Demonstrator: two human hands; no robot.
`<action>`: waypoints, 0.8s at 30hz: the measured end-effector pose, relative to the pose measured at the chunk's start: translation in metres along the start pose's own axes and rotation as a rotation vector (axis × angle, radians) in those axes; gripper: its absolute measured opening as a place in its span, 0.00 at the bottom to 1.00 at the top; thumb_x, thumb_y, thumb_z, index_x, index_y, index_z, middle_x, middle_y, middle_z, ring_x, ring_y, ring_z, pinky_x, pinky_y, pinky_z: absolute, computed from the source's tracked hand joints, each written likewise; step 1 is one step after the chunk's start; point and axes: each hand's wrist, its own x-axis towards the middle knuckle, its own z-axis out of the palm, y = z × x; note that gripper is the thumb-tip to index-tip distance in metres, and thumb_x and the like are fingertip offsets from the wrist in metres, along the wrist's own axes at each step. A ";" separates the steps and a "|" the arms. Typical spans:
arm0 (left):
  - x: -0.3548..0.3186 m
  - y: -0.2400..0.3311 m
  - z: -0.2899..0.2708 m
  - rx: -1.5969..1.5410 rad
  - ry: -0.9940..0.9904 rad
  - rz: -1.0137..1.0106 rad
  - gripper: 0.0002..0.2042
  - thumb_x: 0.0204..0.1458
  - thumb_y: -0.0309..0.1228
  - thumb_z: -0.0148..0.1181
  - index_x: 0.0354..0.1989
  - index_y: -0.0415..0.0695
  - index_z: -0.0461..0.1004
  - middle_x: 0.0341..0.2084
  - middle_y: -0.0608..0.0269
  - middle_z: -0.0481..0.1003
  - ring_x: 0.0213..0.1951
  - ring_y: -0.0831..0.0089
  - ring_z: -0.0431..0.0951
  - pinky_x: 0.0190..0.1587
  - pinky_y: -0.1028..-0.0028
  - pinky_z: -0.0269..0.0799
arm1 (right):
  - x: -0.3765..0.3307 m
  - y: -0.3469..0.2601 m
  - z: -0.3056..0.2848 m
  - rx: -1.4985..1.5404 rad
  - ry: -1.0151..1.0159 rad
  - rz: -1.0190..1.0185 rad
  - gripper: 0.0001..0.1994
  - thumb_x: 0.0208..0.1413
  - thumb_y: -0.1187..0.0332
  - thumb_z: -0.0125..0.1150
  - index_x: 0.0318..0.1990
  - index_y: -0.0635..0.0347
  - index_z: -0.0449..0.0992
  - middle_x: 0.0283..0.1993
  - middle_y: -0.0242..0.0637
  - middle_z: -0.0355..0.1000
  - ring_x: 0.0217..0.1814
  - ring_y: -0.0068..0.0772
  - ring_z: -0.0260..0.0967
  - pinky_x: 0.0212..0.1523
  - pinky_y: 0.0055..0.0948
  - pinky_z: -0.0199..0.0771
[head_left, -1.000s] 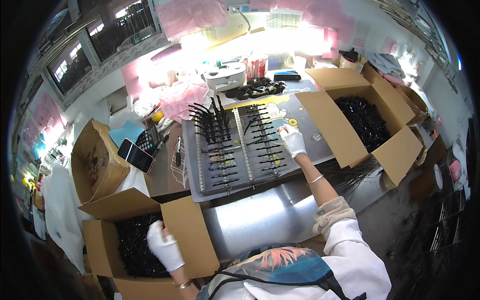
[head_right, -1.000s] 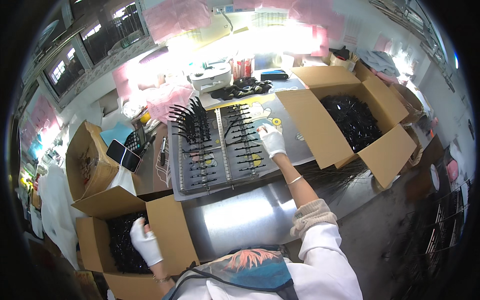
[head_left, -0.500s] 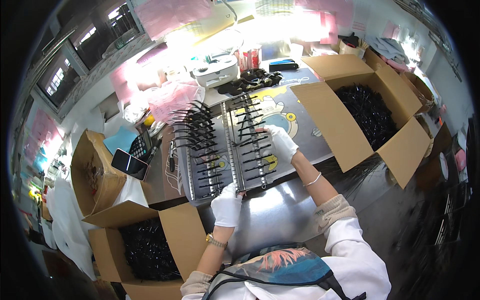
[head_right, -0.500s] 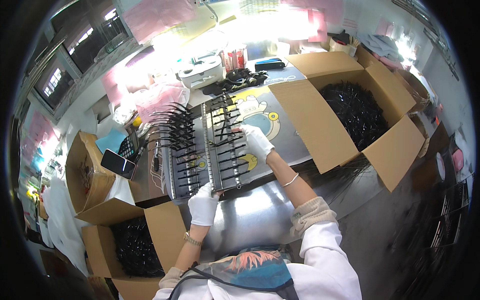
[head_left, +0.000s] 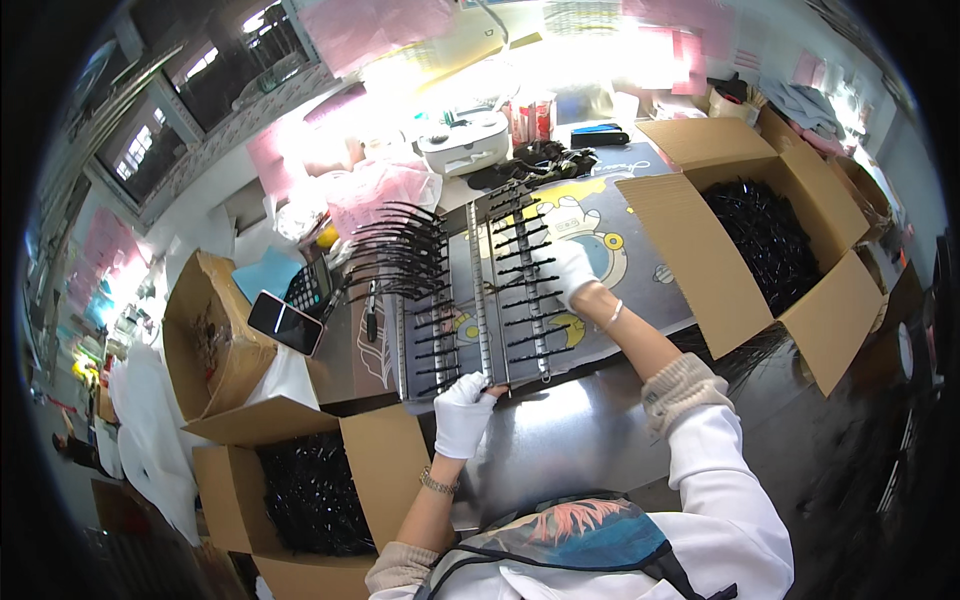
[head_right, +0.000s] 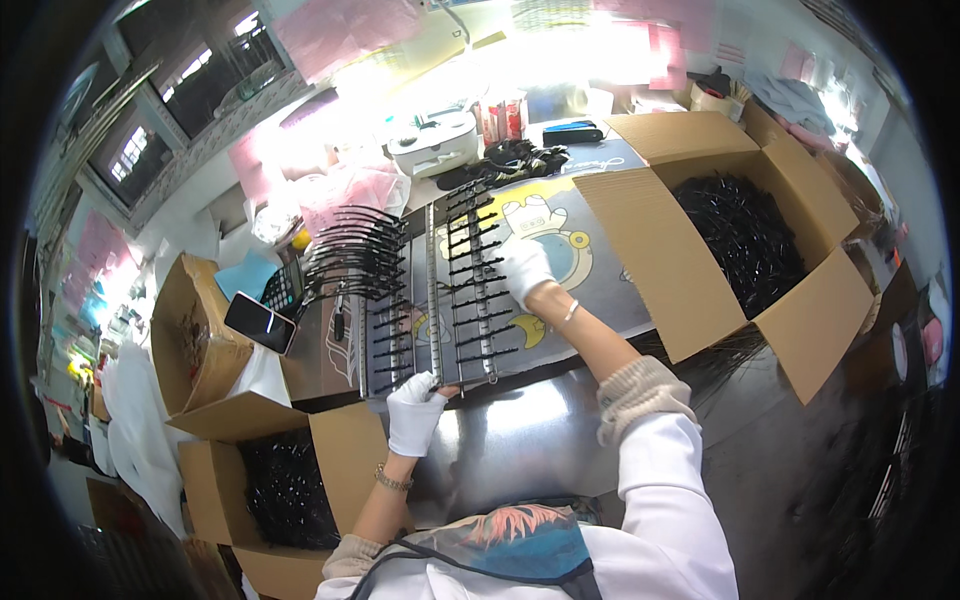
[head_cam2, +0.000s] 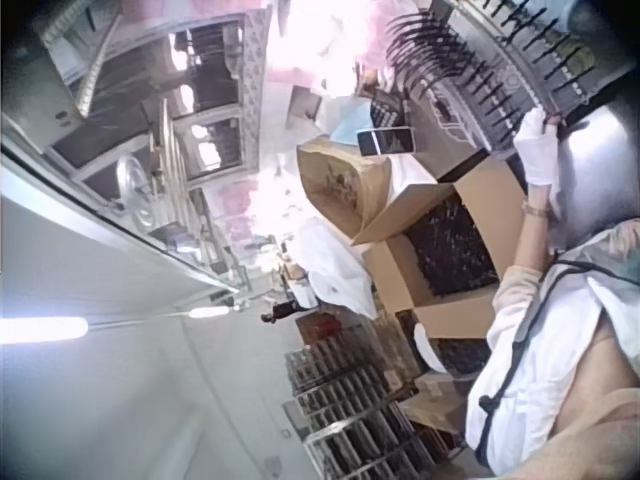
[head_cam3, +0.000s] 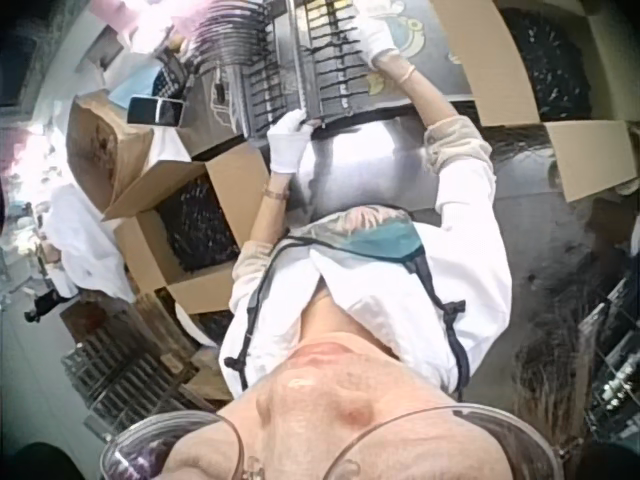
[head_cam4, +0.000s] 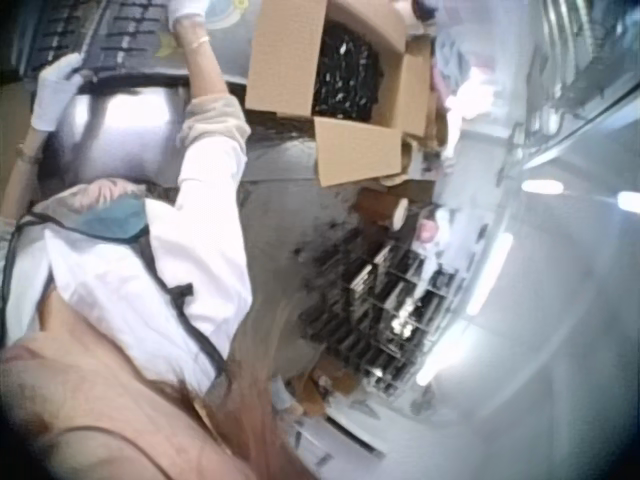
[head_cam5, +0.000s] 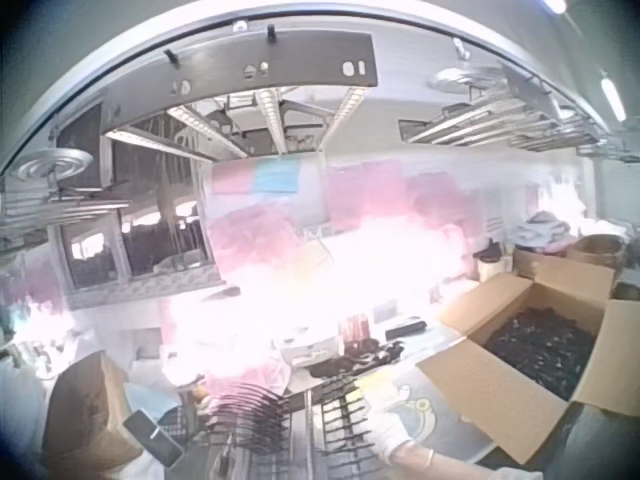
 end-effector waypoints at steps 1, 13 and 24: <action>0.000 0.000 0.001 -0.047 -0.001 0.000 0.11 0.43 0.29 0.74 0.28 0.41 0.75 0.21 0.52 0.73 0.22 0.56 0.74 0.26 0.65 0.70 | -0.011 -0.001 -0.002 0.000 -0.171 0.160 0.06 0.49 0.73 0.57 0.29 0.55 0.80 0.31 0.42 0.78 0.39 0.43 0.79 0.40 0.37 0.79; -0.013 0.034 0.005 -0.297 0.135 0.022 0.29 0.47 0.40 0.73 0.56 0.40 0.73 0.47 0.51 0.78 0.42 0.59 0.83 0.41 0.70 0.80 | -0.164 -0.087 -0.083 1.214 0.159 0.661 0.08 0.62 0.71 0.59 0.40 0.68 0.71 0.29 0.31 0.69 0.30 0.22 0.65 0.34 0.26 0.70; -0.080 -0.030 -0.195 0.295 0.395 -0.475 0.14 0.57 0.31 0.61 0.49 0.36 0.75 0.41 0.48 0.78 0.43 0.55 0.80 0.45 0.65 0.75 | -0.106 -0.168 -0.124 0.861 -0.062 0.147 0.06 0.58 0.68 0.62 0.36 0.60 0.78 0.33 0.46 0.75 0.35 0.46 0.76 0.38 0.37 0.75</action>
